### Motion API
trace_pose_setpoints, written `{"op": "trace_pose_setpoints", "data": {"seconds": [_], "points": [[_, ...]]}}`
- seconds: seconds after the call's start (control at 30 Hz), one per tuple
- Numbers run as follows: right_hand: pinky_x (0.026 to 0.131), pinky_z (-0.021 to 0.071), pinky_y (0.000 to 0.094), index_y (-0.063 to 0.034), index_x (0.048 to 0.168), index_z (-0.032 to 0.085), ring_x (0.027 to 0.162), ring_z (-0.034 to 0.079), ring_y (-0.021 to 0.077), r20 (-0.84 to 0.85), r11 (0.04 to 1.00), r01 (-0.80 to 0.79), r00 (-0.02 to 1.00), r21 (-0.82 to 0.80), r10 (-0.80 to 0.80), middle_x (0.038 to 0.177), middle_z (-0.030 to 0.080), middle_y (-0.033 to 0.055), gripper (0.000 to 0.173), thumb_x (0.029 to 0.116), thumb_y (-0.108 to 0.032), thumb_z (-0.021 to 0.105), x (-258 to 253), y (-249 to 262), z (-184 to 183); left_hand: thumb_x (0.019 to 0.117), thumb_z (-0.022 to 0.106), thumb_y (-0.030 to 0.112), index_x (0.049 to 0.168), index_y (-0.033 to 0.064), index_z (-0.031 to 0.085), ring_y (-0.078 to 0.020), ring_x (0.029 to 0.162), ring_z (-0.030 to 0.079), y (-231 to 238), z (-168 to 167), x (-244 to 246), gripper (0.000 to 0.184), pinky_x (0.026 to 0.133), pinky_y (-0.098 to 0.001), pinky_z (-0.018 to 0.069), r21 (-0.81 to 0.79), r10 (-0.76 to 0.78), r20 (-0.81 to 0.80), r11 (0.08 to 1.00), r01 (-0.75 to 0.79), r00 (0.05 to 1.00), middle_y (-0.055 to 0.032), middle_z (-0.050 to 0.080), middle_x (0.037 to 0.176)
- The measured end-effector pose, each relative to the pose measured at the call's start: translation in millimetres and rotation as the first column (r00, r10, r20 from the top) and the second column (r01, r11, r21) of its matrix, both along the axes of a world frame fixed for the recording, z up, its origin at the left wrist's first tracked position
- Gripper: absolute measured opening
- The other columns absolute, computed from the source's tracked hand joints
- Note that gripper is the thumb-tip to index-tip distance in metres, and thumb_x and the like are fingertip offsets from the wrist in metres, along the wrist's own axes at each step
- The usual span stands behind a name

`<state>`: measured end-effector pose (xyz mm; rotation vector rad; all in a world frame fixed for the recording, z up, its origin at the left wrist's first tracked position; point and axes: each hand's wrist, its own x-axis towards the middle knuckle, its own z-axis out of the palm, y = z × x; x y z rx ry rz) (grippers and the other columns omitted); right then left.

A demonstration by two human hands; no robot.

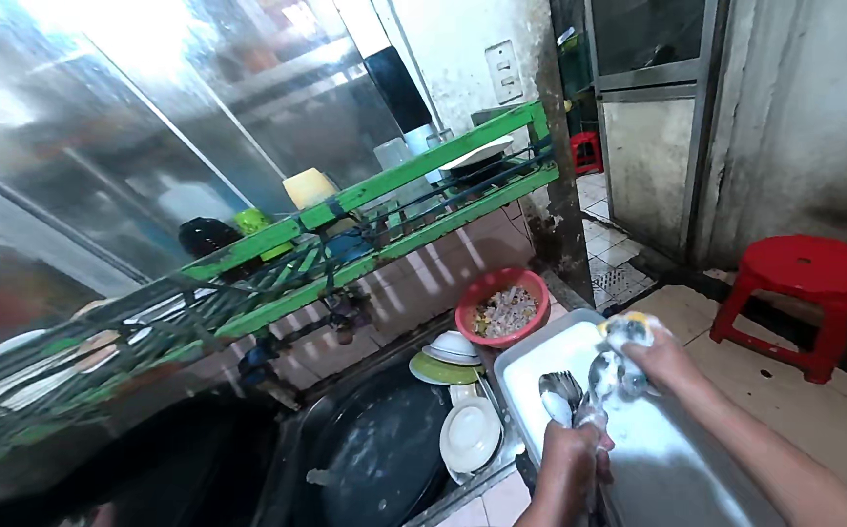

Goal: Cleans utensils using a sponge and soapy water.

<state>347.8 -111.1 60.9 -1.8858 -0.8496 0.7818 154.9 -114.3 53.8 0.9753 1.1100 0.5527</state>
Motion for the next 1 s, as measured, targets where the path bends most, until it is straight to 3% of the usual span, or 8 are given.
{"op": "trace_pose_setpoints", "data": {"seconds": [0.17, 0.33, 0.5, 0.57, 0.73, 0.8, 0.93, 1.0], "points": [[0.099, 0.0511, 0.0517, -0.0091, 0.135, 0.061, 0.111, 0.065, 0.0283, -0.023, 0.948, -0.311, 0.951, -0.07, 0.31, 0.121, 0.067, 0.0166, 0.045, 0.0958, -0.029, 0.071, -2.3, -14.1, 15.2, 0.098, 0.057, 0.012, 0.106, 0.0028, 0.06, -0.0125, 0.052, 0.058, 3.5, -4.7, -15.5, 0.013, 0.05, -0.0281, 0.0526, 0.004, -0.215, 0.256, 0.975, 0.221, 0.942, -0.0041, 0.061, 0.067], [0.079, 0.0565, 0.051, -0.0037, 0.131, 0.06, 0.088, 0.068, 0.0281, -0.178, 0.957, 0.109, 0.982, 0.267, -0.062, 0.105, 0.068, 0.0186, 0.034, 0.098, -0.01, 0.065, 6.5, -15.2, 18.0, 0.1029, 0.058, 0.014, 0.109, -0.0008, 0.057, -0.0117, 0.049, 0.056, 5.6, -8.4, -9.5, 0.016, 0.047, -0.0255, 0.0515, -0.005, -0.137, 0.104, 0.99, 0.138, 0.985, -0.0046, 0.058, 0.065], [0.094, 0.0537, 0.0509, 0.0013, 0.143, 0.049, 0.109, 0.065, 0.0308, -0.232, 0.996, 0.0, 0.972, 0.091, 0.021, 0.123, 0.064, 0.0222, 0.055, 0.0942, -0.015, 0.068, -46.5, -26.6, 3.7, 0.1048, 0.052, 0.01, 0.088, 0.0031, 0.052, -0.0094, 0.042, 0.049, 8.4, -0.3, 11.0, 0.018, 0.044, -0.0242, 0.0474, 0.019, -0.045, 0.061, 0.999, 0.044, 0.997, -0.0005, 0.049, 0.054], [0.097, 0.053, 0.0518, 0.0003, 0.14, 0.054, 0.111, 0.066, 0.031, -0.157, 0.997, -0.069, 0.985, 0.032, 0.073, 0.122, 0.065, 0.0216, 0.053, 0.0928, -0.017, 0.07, -42.2, -26.8, 3.2, 0.1062, 0.052, 0.011, 0.094, 0.0002, 0.056, -0.0101, 0.045, 0.052, 11.8, -2.8, 6.9, 0.017, 0.046, -0.0244, 0.0487, 0.023, -0.058, 0.059, 0.998, 0.057, 0.997, -0.0025, 0.054, 0.058], [0.104, 0.045, 0.0602, -0.0025, 0.137, 0.058, 0.12, 0.06, 0.0382, -0.049, 0.816, -0.474, 0.872, -0.33, 0.487, 0.128, 0.062, 0.0252, 0.049, 0.0963, -0.026, 0.069, -0.7, -22.8, 14.6, 0.1038, 0.051, 0.005, 0.124, -0.0067, 0.064, -0.021, 0.107, 0.069, 27.3, -12.2, -10.3, 0.027, 0.094, -0.0367, 0.0571, 0.177, -0.106, 0.281, 0.983, 0.057, 0.954, -0.0156, 0.069, 0.124], [0.1, 0.0457, 0.0657, 0.0023, 0.131, 0.061, 0.114, 0.062, 0.0432, -0.053, 0.679, -0.636, 0.743, -0.367, 0.668, 0.121, 0.064, 0.0287, 0.047, 0.0934, -0.024, 0.072, -15.6, -26.3, 10.5, 0.1028, 0.052, 0.008, 0.123, -0.0044, 0.066, -0.0202, 0.116, 0.066, 28.4, -10.7, -6.9, 0.027, 0.101, -0.0381, 0.0533, 0.172, -0.16, 0.313, 0.979, 0.11, 0.936, -0.0137, 0.07, 0.126], [0.09, 0.0499, 0.0622, 0.0036, 0.126, 0.061, 0.102, 0.065, 0.0389, -0.141, 0.423, -0.805, 0.516, -0.416, 0.845, 0.111, 0.066, 0.0261, 0.044, 0.0921, -0.021, 0.074, -33.6, -32.4, -11.4, 0.1066, 0.05, 0.014, 0.118, -0.0017, 0.065, -0.0212, 0.083, 0.073, 33.1, -3.6, 0.1, 0.025, 0.079, -0.0388, 0.0604, -0.035, -0.102, 0.311, 0.992, 0.118, 0.945, -0.0112, 0.074, 0.087], [0.094, 0.0488, 0.0627, 0.0023, 0.131, 0.059, 0.107, 0.065, 0.0411, -0.149, 0.363, -0.794, 0.486, -0.488, 0.861, 0.117, 0.065, 0.0273, 0.046, 0.0937, -0.019, 0.075, -24.2, -37.9, -10.8, 0.1099, 0.044, 0.022, 0.116, 0.0033, 0.06, -0.0195, 0.057, 0.063, 44.7, -5.0, 1.0, 0.026, 0.063, -0.0404, 0.0606, -0.185, 0.035, 0.343, 0.982, 0.031, 0.939, -0.0045, 0.057, 0.064]]}}
